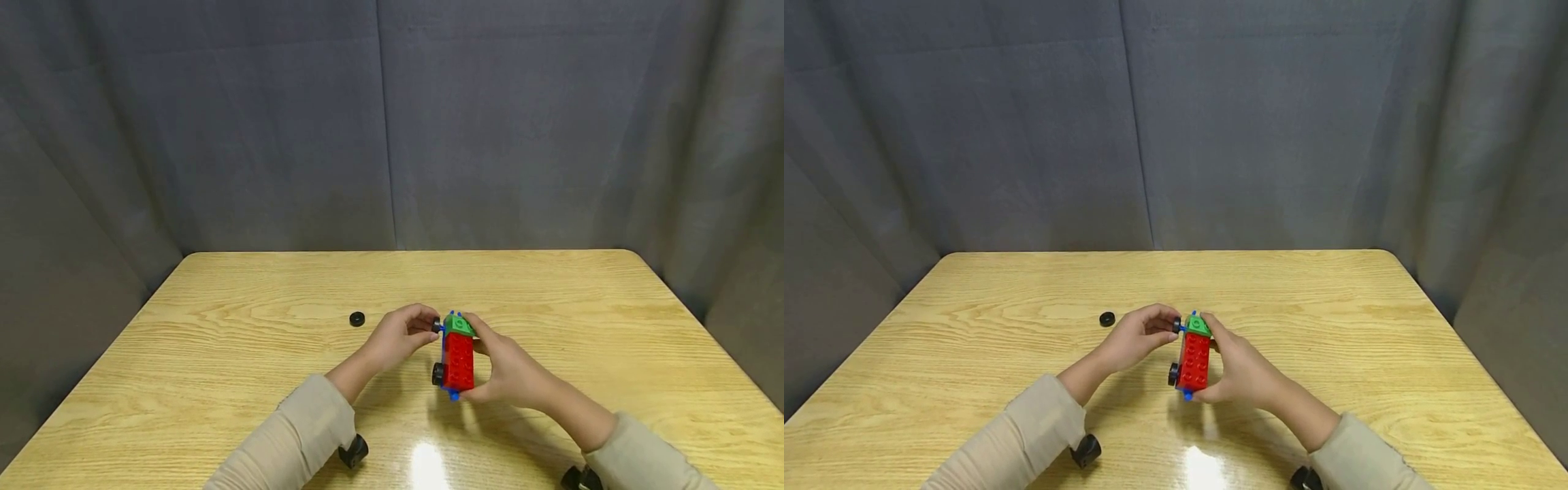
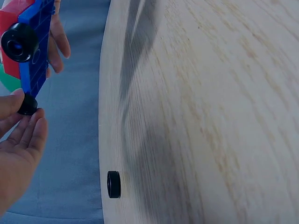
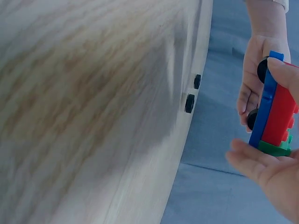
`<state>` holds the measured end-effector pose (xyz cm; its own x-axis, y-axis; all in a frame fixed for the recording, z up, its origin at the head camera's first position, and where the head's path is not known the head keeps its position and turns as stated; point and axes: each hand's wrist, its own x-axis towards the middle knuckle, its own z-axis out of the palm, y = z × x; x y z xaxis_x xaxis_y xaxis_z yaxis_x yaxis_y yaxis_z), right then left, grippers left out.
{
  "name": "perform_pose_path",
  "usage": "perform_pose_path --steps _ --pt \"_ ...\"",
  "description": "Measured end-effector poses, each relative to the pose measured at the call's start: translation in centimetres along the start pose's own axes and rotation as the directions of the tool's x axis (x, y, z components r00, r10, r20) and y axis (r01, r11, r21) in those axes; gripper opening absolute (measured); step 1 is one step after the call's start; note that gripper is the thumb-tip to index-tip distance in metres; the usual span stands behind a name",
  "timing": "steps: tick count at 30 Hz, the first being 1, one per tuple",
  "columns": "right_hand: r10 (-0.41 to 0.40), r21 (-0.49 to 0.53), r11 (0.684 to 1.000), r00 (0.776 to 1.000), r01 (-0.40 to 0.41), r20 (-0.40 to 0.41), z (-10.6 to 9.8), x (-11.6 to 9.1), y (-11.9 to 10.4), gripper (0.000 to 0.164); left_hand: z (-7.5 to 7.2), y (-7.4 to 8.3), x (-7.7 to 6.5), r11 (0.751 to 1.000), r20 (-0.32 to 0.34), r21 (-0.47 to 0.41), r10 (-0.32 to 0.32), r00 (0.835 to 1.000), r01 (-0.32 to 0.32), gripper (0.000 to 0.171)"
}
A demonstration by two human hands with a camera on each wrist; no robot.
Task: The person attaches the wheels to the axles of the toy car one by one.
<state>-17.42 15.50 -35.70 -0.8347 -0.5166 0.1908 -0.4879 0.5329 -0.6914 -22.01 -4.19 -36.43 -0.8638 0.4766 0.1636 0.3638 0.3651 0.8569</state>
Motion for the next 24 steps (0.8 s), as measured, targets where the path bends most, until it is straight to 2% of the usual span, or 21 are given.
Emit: perform_pose_path --steps 5,13,18,24 --pt "-0.028 0.029 0.999 1.000 0.028 -0.013 0.31 0.07 -0.08 0.103 -0.11 -0.07 -0.11 1.000 -0.014 0.003 0.013 1.000 -0.013 0.023" --pt "-0.043 0.052 0.998 0.999 0.044 -0.014 0.45 -0.11 -0.20 0.100 -0.30 0.00 -0.17 0.988 0.001 0.104 0.117 0.993 -0.117 0.020" --pt "-0.065 0.064 0.996 0.998 0.066 -0.022 0.70 -0.11 -0.12 0.099 -0.41 0.01 -0.33 0.983 0.000 0.135 0.128 0.992 -0.127 0.020" --pt "-0.093 0.055 0.994 0.995 0.094 -0.030 0.86 -0.15 -0.10 0.099 -0.30 -0.13 -0.48 0.985 -0.019 0.115 0.132 0.991 -0.129 0.019"
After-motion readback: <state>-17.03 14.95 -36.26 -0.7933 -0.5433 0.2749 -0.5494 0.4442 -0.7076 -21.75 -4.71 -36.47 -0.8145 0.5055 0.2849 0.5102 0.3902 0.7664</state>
